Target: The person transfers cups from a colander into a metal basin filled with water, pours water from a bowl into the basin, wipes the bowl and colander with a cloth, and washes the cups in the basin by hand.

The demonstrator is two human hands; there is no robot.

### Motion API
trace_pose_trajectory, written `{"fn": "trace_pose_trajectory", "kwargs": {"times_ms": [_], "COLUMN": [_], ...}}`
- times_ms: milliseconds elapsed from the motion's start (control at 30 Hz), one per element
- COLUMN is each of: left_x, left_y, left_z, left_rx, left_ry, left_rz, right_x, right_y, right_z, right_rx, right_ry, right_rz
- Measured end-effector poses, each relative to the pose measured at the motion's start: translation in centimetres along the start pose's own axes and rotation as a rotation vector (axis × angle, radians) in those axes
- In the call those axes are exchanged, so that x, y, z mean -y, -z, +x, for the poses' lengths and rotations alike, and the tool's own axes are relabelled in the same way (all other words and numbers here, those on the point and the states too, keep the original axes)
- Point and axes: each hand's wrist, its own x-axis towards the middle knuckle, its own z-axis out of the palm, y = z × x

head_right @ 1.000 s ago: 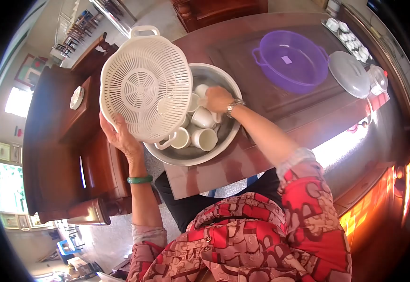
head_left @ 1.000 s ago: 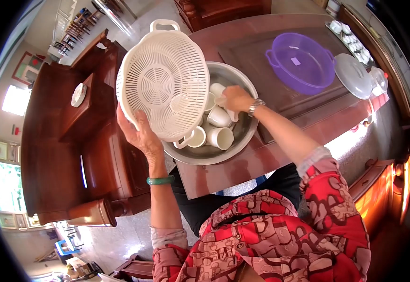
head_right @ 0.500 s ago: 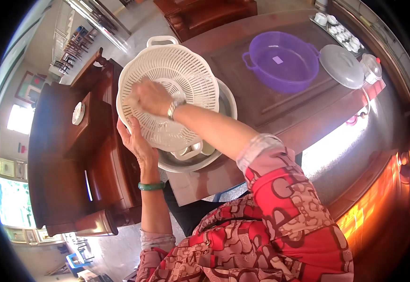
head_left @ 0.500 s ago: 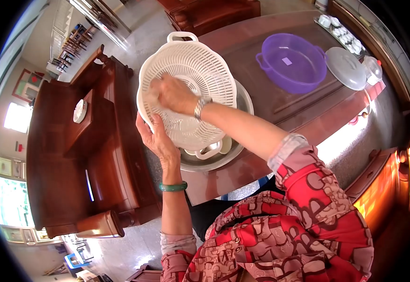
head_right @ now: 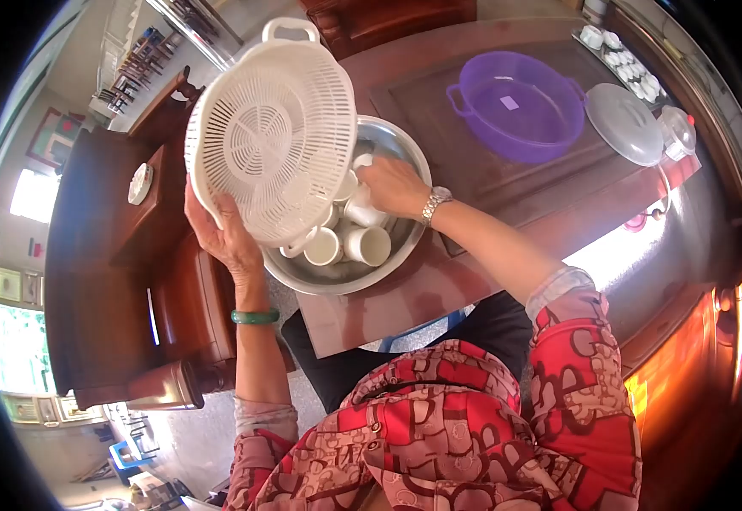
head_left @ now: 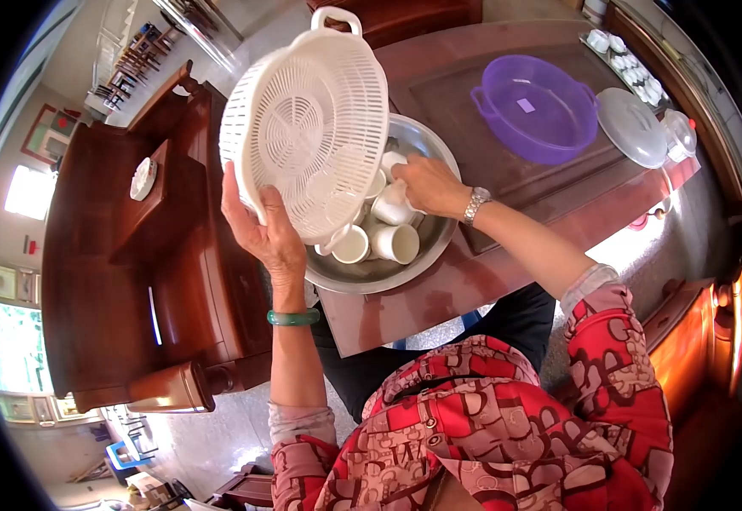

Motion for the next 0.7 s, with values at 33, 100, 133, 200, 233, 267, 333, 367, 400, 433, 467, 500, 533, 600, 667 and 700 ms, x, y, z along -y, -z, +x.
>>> {"fn": "trace_pose_trajectory", "kwargs": {"times_ms": [33, 100, 133, 200, 233, 267, 333, 367, 400, 433, 467, 500, 533, 600, 667, 700], "left_x": [-0.2, -0.8, -1.1, -1.8, -2.2, -2.6, -3.0, -3.1, -3.3, -3.5, -3.8, -4.0, -4.1, -4.7, -5.0, -5.1], "left_y": [0.0, 0.0, 0.1, 0.3, 0.4, 0.5, 0.7, 0.7, 0.9, 1.1, 1.3, 1.4, 1.4, 1.3, 1.1, 1.2], "left_z": [0.1, 0.4, 0.6, 0.9, 1.0, 1.0, 1.2, 1.3, 1.4, 1.5, 1.5, 1.6, 1.7, 1.7, 1.7, 1.7], "left_rx": [0.004, 0.011, 0.032, 0.047, 0.056, 0.069, 0.078, 0.079, 0.085, 0.096, 0.119, 0.14, 0.14, 0.141, 0.141, 0.14], "left_ry": [0.002, -0.094, -0.123, -0.169, -0.213, -0.217, -0.249, -0.279, -0.291, -0.298, -0.32, -0.343, -0.348, -0.351, -0.351, -0.356], "left_rz": [-0.002, -0.022, 0.012, 0.039, 0.066, 0.076, 0.08, 0.082, 0.098, 0.095, 0.148, 0.201, 0.179, 0.172, 0.165, 0.162], "right_x": [-0.6, -1.2, -1.2, -1.9, -2.2, -2.4, -2.5, -2.7, -2.6, -2.6, -2.8, -3.0, -3.1, -3.3, -3.3, -3.3], "right_y": [-0.5, -1.7, -1.7, -2.6, -3.2, -3.9, -4.7, -4.9, -5.0, -5.0, -5.1, -5.3, -5.5, -5.8, -5.9, -6.0], "right_z": [-0.6, -2.0, -2.7, -3.4, -3.6, -3.8, -4.3, -4.4, -4.3, -4.3, -4.3, -4.2, -4.2, -4.2, -4.2, -4.2], "right_rx": [0.0, -0.011, -0.005, -0.07, -0.131, -0.134, -0.326, -0.334, -0.349, -0.365, -0.375, -0.366, -0.355, -0.384, -0.41, -0.413], "right_ry": [-0.005, 0.005, 0.025, 0.032, 0.041, 0.037, 0.051, 0.044, 0.033, 0.022, 0.014, -0.002, -0.017, -0.019, -0.02, -0.026], "right_rz": [0.001, -0.06, -0.099, -0.064, -0.034, -0.027, -0.057, -0.052, -0.043, -0.033, -0.028, -0.017, -0.007, 0.01, 0.026, 0.031]}}
